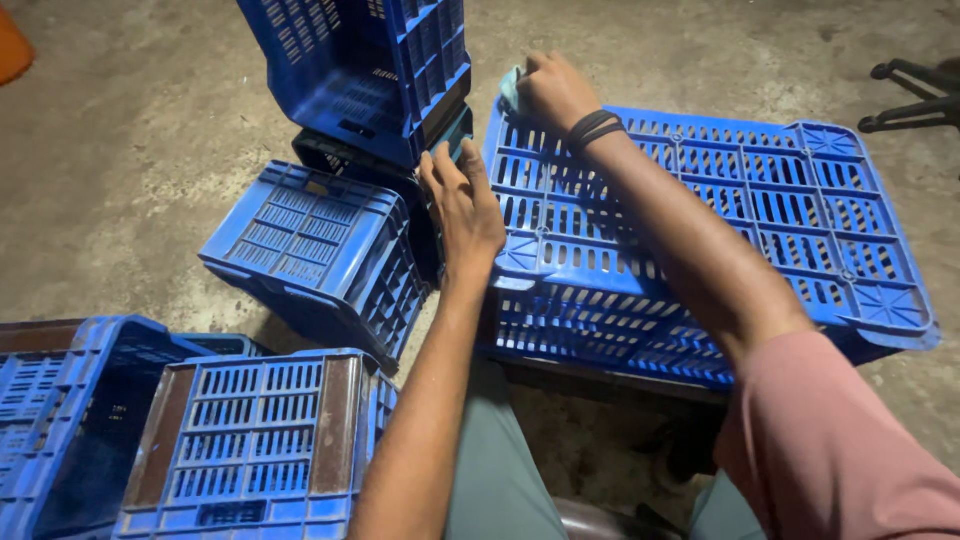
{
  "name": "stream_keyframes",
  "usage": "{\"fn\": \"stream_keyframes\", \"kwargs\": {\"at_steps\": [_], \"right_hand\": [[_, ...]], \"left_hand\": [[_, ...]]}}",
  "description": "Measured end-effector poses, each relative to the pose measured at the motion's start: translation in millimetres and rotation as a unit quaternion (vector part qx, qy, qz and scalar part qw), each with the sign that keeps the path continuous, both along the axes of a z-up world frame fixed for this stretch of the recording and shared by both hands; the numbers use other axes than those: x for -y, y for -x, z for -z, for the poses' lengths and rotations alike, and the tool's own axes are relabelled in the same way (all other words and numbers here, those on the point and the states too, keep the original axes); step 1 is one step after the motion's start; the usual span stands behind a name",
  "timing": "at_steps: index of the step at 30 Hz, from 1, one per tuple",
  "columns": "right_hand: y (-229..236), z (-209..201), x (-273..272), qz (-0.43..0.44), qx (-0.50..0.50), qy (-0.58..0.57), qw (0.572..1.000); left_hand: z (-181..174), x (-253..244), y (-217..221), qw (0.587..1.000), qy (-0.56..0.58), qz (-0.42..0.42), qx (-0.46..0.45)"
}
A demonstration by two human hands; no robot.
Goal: The person wipes the interior and exterior surfaces of a blue plastic crate using a cloth. They rotate the crate to access different sides and continue wiping until the entire crate is cleaned.
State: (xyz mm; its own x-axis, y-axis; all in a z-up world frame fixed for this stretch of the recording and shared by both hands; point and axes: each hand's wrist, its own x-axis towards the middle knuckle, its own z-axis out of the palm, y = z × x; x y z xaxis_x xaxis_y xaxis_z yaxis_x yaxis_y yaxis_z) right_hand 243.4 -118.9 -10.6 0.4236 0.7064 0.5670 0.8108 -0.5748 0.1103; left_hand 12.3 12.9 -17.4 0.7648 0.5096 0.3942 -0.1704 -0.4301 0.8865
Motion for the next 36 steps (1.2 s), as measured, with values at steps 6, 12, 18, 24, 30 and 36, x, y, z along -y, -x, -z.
{"fn": "stream_keyframes", "kwargs": {"at_steps": [6, 12, 18, 24, 30, 36], "right_hand": [[122.1, -33.4, 17.9, -0.18, -0.077, 0.061, 0.979], [259.8, -55.9, 104.8, -0.111, -0.13, 0.084, 0.982], [329.7, -67.5, 222.7, 0.048, -0.2, -0.015, 0.979], [364.0, -31.5, 274.2, 0.267, -0.095, -0.222, 0.933], [344.1, 9.4, 165.7, 0.232, -0.096, -0.391, 0.886], [354.4, 2.7, 79.4, 0.039, -0.173, -0.247, 0.953]], "left_hand": [[7.3, -4.1, -10.1, 1.0, -0.011, 0.0, 0.019], [14.8, -9.9, -14.2, 0.999, 0.007, 0.015, 0.035], [11.3, -10.1, -13.8, 0.999, 0.003, 0.031, 0.016], [8.4, -10.1, -11.1, 0.998, -0.005, 0.032, -0.051], [2.3, -13.2, -11.1, 0.998, 0.003, 0.021, -0.054], [0.8, -12.8, -6.9, 0.997, 0.006, 0.023, -0.076]]}}
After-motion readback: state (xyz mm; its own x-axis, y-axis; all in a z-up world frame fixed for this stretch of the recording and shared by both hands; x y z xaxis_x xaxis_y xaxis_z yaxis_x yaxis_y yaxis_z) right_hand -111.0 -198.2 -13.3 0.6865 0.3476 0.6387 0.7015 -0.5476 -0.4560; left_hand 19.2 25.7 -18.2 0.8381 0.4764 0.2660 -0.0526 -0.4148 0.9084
